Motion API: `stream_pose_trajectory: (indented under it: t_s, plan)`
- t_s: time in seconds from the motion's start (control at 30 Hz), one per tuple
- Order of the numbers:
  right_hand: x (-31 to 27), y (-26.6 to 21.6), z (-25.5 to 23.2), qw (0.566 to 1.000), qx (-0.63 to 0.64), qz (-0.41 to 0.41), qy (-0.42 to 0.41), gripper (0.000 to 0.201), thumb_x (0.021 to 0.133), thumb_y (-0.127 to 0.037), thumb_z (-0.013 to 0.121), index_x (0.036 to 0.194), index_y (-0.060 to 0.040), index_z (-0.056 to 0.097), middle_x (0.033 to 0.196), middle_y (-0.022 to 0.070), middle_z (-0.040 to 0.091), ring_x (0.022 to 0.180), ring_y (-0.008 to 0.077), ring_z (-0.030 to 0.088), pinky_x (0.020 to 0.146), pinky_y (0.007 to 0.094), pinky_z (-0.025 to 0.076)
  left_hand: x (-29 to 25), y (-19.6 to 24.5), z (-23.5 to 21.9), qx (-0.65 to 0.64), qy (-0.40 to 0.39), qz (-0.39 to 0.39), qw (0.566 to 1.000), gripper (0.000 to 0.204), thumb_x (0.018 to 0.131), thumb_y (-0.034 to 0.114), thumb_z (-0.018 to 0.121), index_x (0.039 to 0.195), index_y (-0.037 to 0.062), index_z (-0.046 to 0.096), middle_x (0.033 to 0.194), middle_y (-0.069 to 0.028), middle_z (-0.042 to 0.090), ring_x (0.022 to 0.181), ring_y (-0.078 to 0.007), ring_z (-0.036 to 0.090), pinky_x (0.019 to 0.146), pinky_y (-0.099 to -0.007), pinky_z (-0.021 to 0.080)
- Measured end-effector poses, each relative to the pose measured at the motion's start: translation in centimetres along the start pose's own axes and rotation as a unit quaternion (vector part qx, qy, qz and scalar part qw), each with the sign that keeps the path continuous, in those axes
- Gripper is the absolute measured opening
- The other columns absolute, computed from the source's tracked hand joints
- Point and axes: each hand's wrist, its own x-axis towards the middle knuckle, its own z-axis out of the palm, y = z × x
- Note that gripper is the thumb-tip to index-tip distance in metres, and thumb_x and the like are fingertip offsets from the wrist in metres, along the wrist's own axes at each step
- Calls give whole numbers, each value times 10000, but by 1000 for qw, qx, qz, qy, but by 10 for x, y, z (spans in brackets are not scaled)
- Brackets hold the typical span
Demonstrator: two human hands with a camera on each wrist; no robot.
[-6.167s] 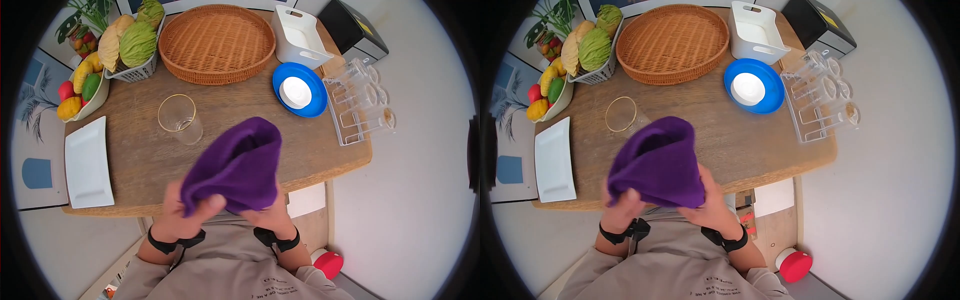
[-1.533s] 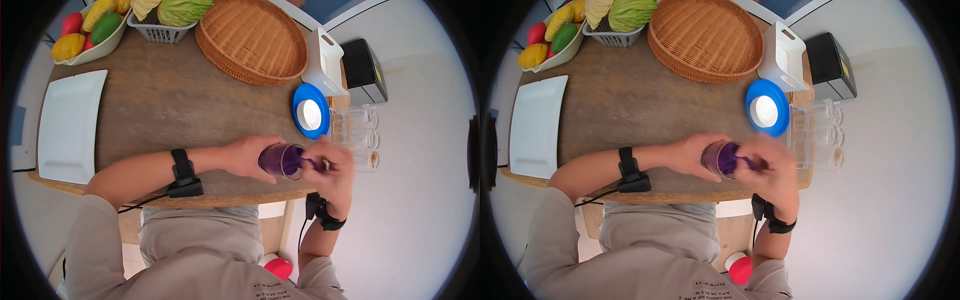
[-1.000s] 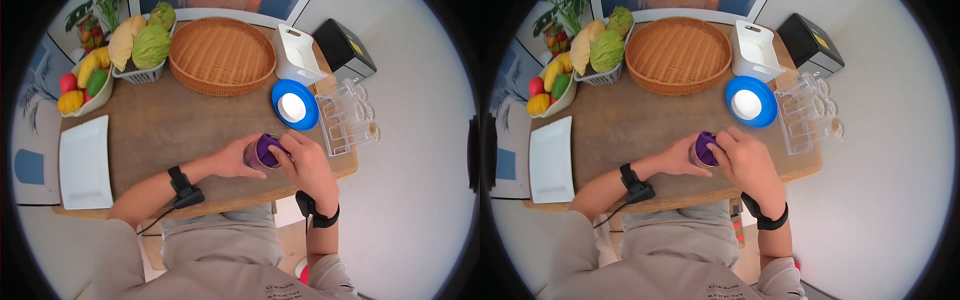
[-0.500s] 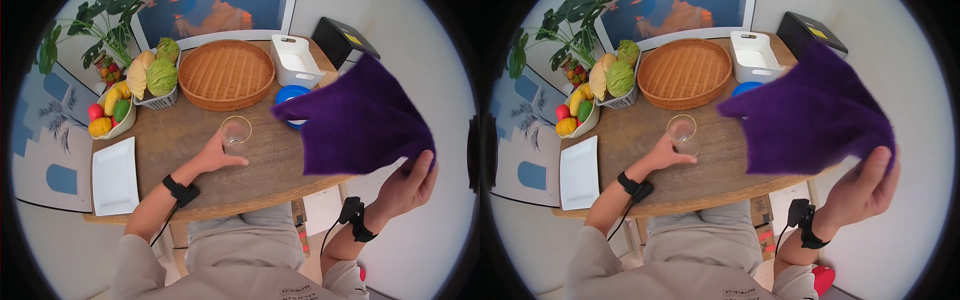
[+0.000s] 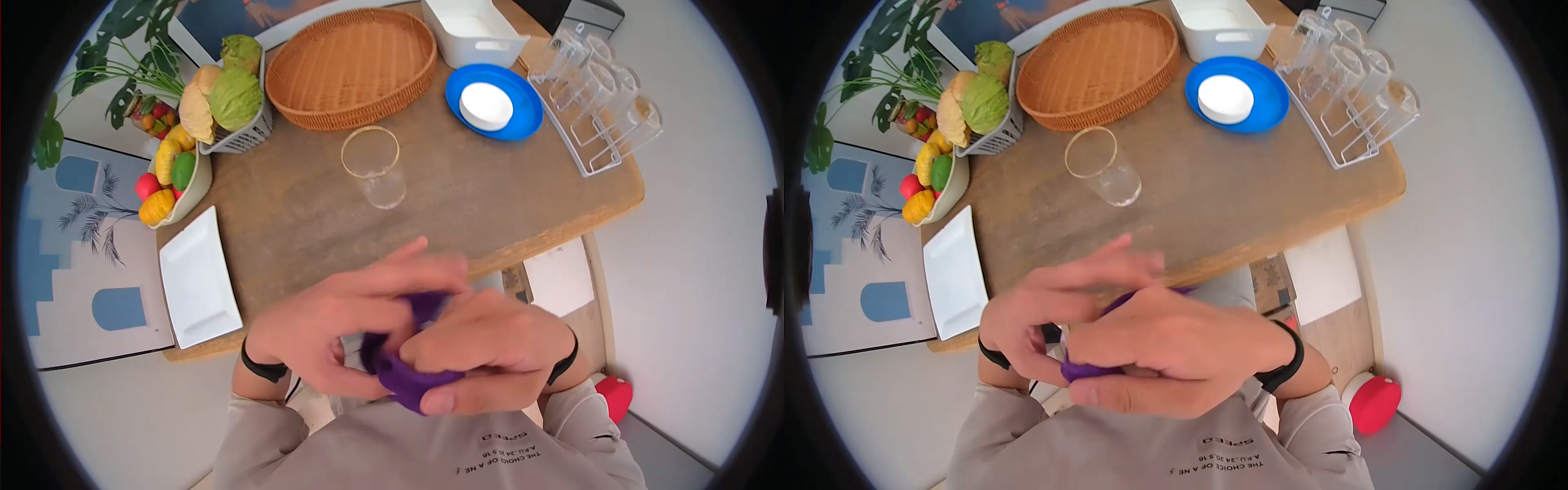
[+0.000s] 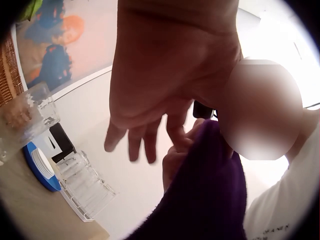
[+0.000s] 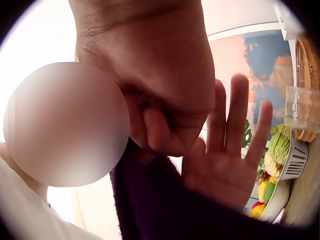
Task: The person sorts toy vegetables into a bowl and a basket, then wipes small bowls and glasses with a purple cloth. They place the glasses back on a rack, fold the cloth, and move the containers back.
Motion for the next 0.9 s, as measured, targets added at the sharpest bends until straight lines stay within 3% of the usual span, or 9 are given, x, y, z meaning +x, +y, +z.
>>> stream_pose_trajectory:
  t_s: [0.07, 0.13, 0.2, 0.43, 0.6, 0.7, 0.77, 0.83, 0.9]
  plan:
    - [-5, -6, -4, 998, 16, 18, 57, 221, 829, -106, 757, 852, 94, 665, 725, 181, 668, 542, 311, 621, 499, 368, 451, -21, -22, 5, -71, -60, -2, 996, 330, 769, 125, 798, 1009, 7, 605, 1154, -160, 629, 1127, -377, 641, 1083, -529, 411]
    - [-16, -1, -5, 993, 37, 22, 112, 228, 832, -85, 778, 762, 101, 666, 637, 166, 645, 437, 273, 566, 414, 373, 383, -40, -25, 13, -136, -80, -102, 982, 284, 783, 80, 761, 1009, -16, 617, 987, -111, 649, 962, -341, 674, 984, -481, 494]
    - [-28, 6, -4, 990, 0, 4, 142, 172, 842, -92, 789, 885, 49, 701, 653, 104, 632, 451, 244, 540, 424, 353, 369, -52, -11, 11, -176, -64, -291, 938, 244, 780, 40, 726, 992, -14, 617, 867, -60, 626, 767, -300, 659, 858, -409, 559]
    - [-38, 13, -32, 967, -87, -80, 224, 271, 742, -173, 889, 777, 52, 743, 488, 67, 541, 361, 158, 448, 378, 309, 249, -93, 9, -27, 28, -24, -222, 974, 226, 769, -3, 743, 968, -52, 649, 898, -181, 667, 811, -381, 680, 690, -379, 536]
    - [-24, 2, -66, 937, -247, -123, 213, 218, 936, -95, 706, 847, 104, 719, 533, 81, 589, 340, 123, 417, 380, 267, 285, -102, 23, -32, 108, 244, -200, 943, 86, 815, 17, 663, 862, -54, 670, 784, -173, 686, 658, -309, 673, 641, -358, 539]
    - [-16, -22, -67, 867, -358, 53, 342, 205, 972, -72, 597, 1038, 70, 729, 702, 84, 680, 525, 105, 561, 553, 238, 445, -97, 10, -45, 150, 380, -122, 904, 183, 854, -12, 627, 1028, -59, 656, 975, -139, 699, 914, -221, 683, 822, -328, 530]
    - [12, -2, -80, 820, -360, 51, 443, 260, 969, -69, 594, 1174, 50, 700, 801, 91, 717, 657, 107, 643, 663, 234, 506, -82, -6, -53, 201, 508, -200, 814, 281, 886, -31, 622, 1167, -57, 625, 1093, -127, 672, 1020, -218, 642, 946, -316, 482]
    - [26, 24, -89, 777, -412, 105, 463, 466, 965, -62, 594, 1422, 2, 529, 1067, 144, 721, 956, 185, 693, 861, 288, 533, -46, -35, -55, 221, 563, -157, 781, 551, 919, 48, 691, 1413, -4, 453, 1297, -116, 556, 1187, -218, 548, 1066, -355, 426]
    - [23, 53, -76, 765, -478, 77, 425, 550, 953, -61, 607, 1470, 23, 440, 1198, 209, 660, 1076, 286, 654, 931, 368, 510, -47, -50, -37, 271, 598, -219, 722, 605, 904, 87, 729, 1423, 21, 424, 1342, -116, 507, 1251, -223, 498, 1095, -393, 403]
